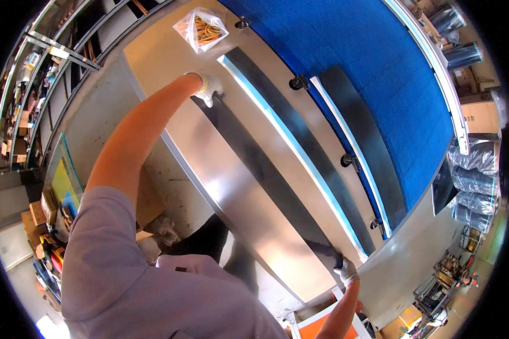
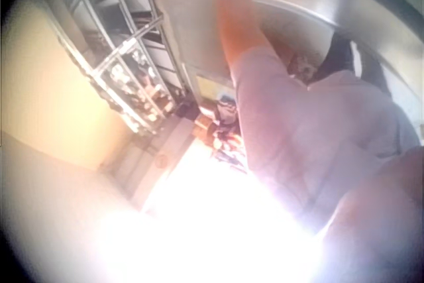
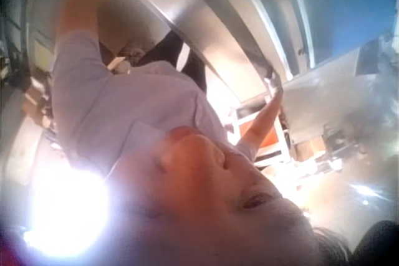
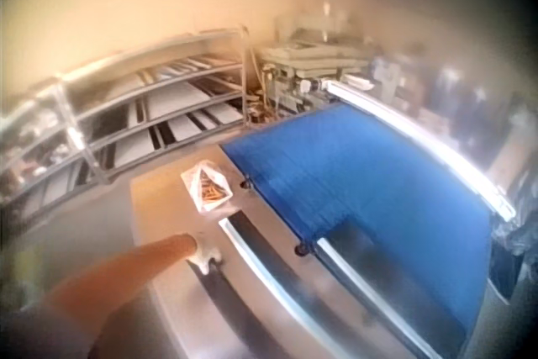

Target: The person writes on a black sheet with a marker, then places it on a machine table. They load a large white sheet into the machine, adjust the clamps, and use a hex key to tighten bolts on the machine's side. Finally, they operate the machine's control panel.

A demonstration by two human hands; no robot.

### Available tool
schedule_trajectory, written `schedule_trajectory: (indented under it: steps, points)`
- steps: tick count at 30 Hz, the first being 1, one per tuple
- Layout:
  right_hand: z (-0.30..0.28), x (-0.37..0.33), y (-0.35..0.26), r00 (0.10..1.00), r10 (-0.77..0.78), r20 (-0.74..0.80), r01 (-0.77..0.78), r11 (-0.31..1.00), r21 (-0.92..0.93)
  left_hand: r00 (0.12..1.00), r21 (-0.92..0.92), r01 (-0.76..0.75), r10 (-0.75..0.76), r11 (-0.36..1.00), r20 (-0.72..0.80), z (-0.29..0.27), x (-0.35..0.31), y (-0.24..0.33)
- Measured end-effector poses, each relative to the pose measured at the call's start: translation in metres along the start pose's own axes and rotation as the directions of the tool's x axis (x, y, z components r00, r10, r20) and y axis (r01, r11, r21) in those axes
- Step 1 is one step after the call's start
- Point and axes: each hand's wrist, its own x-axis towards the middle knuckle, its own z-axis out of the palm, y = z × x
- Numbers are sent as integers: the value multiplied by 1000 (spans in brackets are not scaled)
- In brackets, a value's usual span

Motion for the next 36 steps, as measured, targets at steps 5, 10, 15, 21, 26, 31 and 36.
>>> schedule_trajectory:
  steps: [5,10,15,21,26,31,36]
  points:
    - [-4,9,-24,962,250,-112,-254,663,-704,999,-4,38,-38,999,-24,-3,-2,6]
    - [16,84,-221,892,-339,-301,326,941,-94,999,34,23,-22,999,-30,-5,-7,0]
    - [75,185,-450,674,-646,-357,656,746,-113,988,100,-148,153,984,-38,-22,-13,1]
    - [104,285,-531,893,-443,85,367,823,433,993,-188,-111,101,976,-60,-26,-36,-16]
    - [56,246,-588,910,-358,208,234,859,455,872,-889,-421,-348,-178,-344,78,-37,-43]
    - [63,270,-613,857,-462,230,213,722,658,779,-243,-622,-558,-745,-286,91,-38,35]
    - [41,260,-693,922,-362,138,368,929,-23,816,-72,-556,-527,-828,-240,64,-23,12]
